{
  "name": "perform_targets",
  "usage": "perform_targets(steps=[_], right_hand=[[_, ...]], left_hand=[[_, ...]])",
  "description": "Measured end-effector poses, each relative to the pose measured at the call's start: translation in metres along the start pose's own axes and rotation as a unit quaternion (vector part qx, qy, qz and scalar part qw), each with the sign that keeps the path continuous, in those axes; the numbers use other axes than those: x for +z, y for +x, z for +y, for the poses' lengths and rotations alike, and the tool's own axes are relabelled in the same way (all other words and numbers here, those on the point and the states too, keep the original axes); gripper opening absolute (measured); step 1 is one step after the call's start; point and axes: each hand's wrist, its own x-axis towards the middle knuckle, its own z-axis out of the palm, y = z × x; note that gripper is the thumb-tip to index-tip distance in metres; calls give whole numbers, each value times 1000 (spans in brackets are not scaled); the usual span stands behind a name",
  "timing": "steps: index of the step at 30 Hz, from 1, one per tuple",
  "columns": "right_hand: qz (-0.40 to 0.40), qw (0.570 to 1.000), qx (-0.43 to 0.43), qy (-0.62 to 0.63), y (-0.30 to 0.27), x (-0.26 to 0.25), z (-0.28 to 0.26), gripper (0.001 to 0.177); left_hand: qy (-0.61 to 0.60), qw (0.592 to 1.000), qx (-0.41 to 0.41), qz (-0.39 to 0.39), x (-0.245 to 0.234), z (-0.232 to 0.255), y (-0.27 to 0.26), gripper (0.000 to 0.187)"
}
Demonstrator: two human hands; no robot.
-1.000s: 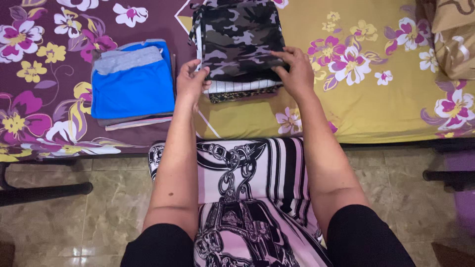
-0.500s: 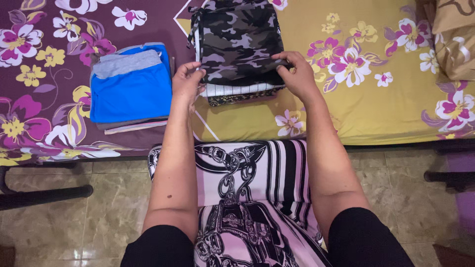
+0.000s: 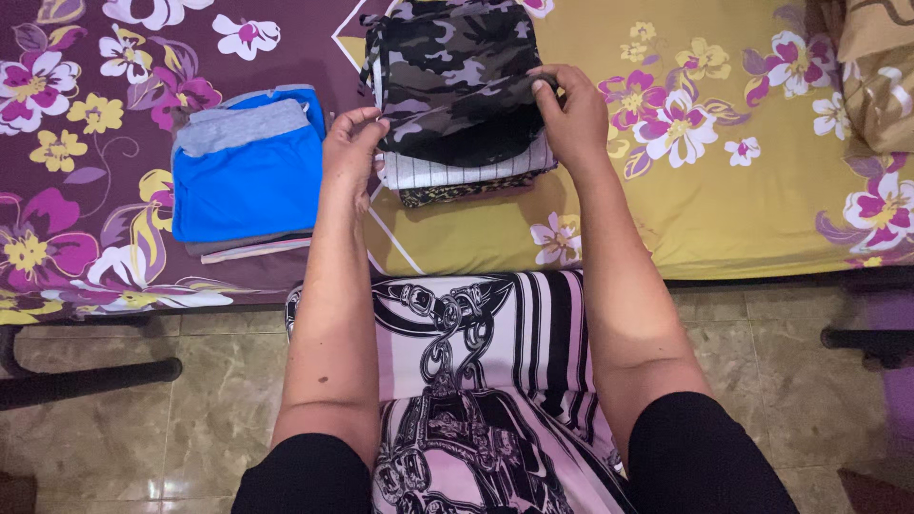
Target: The person folds several items of clothing by hand on a bed, including a blue piece, a camouflage patterned item, and a floral white garment, and then picks up the folded stack.
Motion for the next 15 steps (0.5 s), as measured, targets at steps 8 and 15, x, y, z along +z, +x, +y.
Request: perform_targets(steps=[8, 15], right_hand=[[-37, 975, 98, 193, -20, 11, 66, 22], [-26, 983, 170, 71, -23, 25, 77, 64]], left_hand=[[-30, 996, -83, -28, -8, -28, 0, 46], [86, 995, 42, -13, 9, -48, 20, 61]])
